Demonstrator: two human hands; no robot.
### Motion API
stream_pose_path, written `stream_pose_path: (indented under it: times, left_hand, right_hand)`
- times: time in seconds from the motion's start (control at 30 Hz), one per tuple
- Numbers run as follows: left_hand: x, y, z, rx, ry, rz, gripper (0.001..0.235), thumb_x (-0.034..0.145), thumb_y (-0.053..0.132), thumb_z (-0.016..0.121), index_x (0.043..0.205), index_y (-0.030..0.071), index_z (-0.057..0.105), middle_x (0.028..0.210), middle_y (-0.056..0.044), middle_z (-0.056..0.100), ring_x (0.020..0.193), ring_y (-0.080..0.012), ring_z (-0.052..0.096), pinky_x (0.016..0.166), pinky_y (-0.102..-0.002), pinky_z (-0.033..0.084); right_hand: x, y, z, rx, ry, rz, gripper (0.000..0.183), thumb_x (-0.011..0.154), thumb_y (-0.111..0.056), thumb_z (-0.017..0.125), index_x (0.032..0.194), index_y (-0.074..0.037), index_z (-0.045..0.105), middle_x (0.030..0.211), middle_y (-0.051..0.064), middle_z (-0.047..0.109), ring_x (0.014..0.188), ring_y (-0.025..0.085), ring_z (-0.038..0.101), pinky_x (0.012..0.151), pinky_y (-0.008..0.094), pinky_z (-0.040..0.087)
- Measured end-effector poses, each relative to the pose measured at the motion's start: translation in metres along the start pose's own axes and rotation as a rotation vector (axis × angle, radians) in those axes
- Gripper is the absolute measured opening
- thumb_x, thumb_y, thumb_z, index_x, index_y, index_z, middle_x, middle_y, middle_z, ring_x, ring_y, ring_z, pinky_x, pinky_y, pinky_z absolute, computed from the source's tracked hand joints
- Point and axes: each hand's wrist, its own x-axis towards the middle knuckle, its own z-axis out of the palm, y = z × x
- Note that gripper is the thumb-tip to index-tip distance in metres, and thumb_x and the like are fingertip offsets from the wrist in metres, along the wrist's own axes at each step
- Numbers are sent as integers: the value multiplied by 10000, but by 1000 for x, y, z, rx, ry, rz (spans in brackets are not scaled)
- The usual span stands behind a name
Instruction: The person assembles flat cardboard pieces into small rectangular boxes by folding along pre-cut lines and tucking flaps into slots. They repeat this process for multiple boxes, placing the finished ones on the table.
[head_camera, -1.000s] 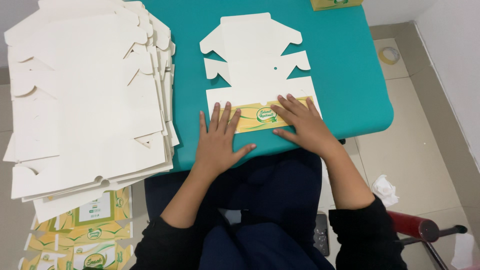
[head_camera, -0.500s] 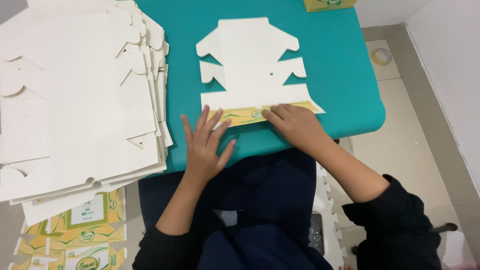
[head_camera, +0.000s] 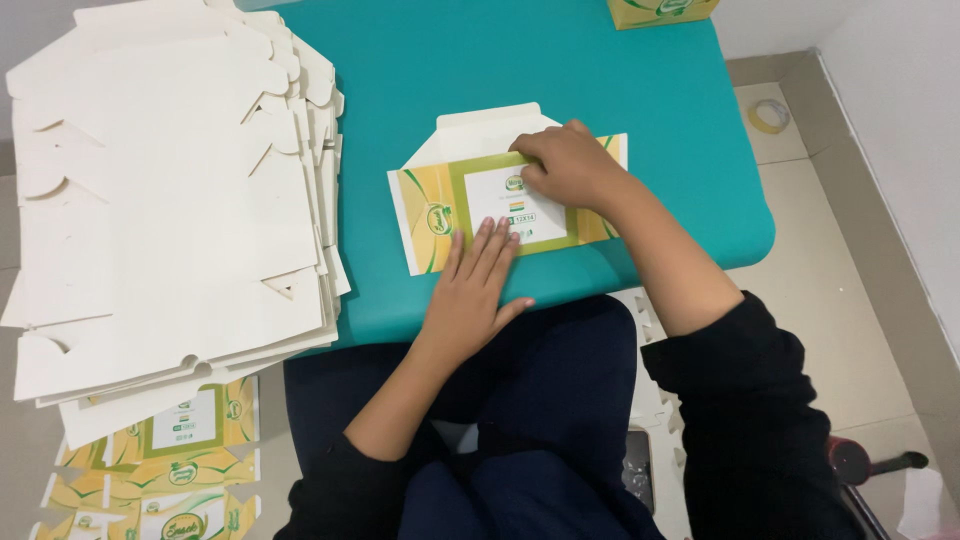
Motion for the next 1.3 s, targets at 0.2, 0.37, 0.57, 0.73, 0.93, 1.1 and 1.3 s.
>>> stream_pose_path:
  times: [0.2, 0.37, 0.57, 0.73, 0.93, 1.1, 1.3]
  left_hand:
    - [0, -7, 15, 28, -103, -62, 873, 952, 704, 427, 1537, 57, 391, 1618, -166, 346, 1526, -309, 256, 1269, -526, 90]
    - [-1, -9, 7, -23, -147, -87, 870, 953, 691, 452, 1540, 53, 387, 1616, -168, 353, 1524, -318, 257, 1264, -523, 94]
    - [-19, -13, 0, -14, -220, -181, 909, 924, 698, 500, 1563, 70, 345, 1645, -136, 304, 1538, -302, 211, 1263, -512, 66]
    - [-20, -10, -3, -8, -233, -181, 1048, 828, 719, 623, 1577, 59, 303, 1665, -145, 254, 1552, -316, 154, 1267, -520, 32]
    - [-21, -12, -2, 45, -245, -161, 1107, 762, 713, 677, 1578, 68, 297, 1672, -123, 245, 1554, -300, 158, 1268, -522, 64]
    - [-16, -20, -11, -79, -278, -172, 972, 854, 718, 594, 1551, 81, 362, 1641, -124, 315, 1534, -294, 228, 1252, -530, 117]
    - [-3, -64, -26, -21, 37, -364, 750, 918, 494, 691, 1482, 41, 493, 1517, -206, 481, 1436, -387, 392, 1141, -586, 285]
  right_hand:
    - [-16, 5, 45, -87, 85, 15, 442, 964, -206, 503, 1391, -160, 609, 1341, 126, 585, 1369, 310, 464, 1189, 479, 252]
    - [-88, -22, 39, 29, 73, 94, 442, 1037, -123, 463, 1463, -30, 531, 1517, 219, 481, 1457, 358, 382, 1223, 435, 254]
    - [-145, -36, 61, -125, 212, 168, 463, 1043, -154, 438, 1470, 7, 518, 1518, 228, 494, 1434, 359, 426, 1193, 451, 310]
    - [-131, -71, 81, -205, 406, 187, 495, 923, -29, 512, 1394, 116, 562, 1420, 346, 536, 1366, 458, 472, 1128, 507, 369]
    - [-119, -94, 83, 76, 356, -49, 497, 906, -95, 499, 1383, 6, 598, 1486, 201, 544, 1418, 368, 460, 1173, 494, 313]
    - [-133, -52, 50, 69, 250, 320, 361, 1016, -351, 548, 1352, -294, 668, 1482, 10, 579, 1456, 278, 427, 1178, 650, 164]
    - [-138, -39, 65, 71, 440, 386, 612, 990, -544, 599, 1496, -207, 524, 1641, 121, 349, 1543, 381, 133, 1171, 680, 10]
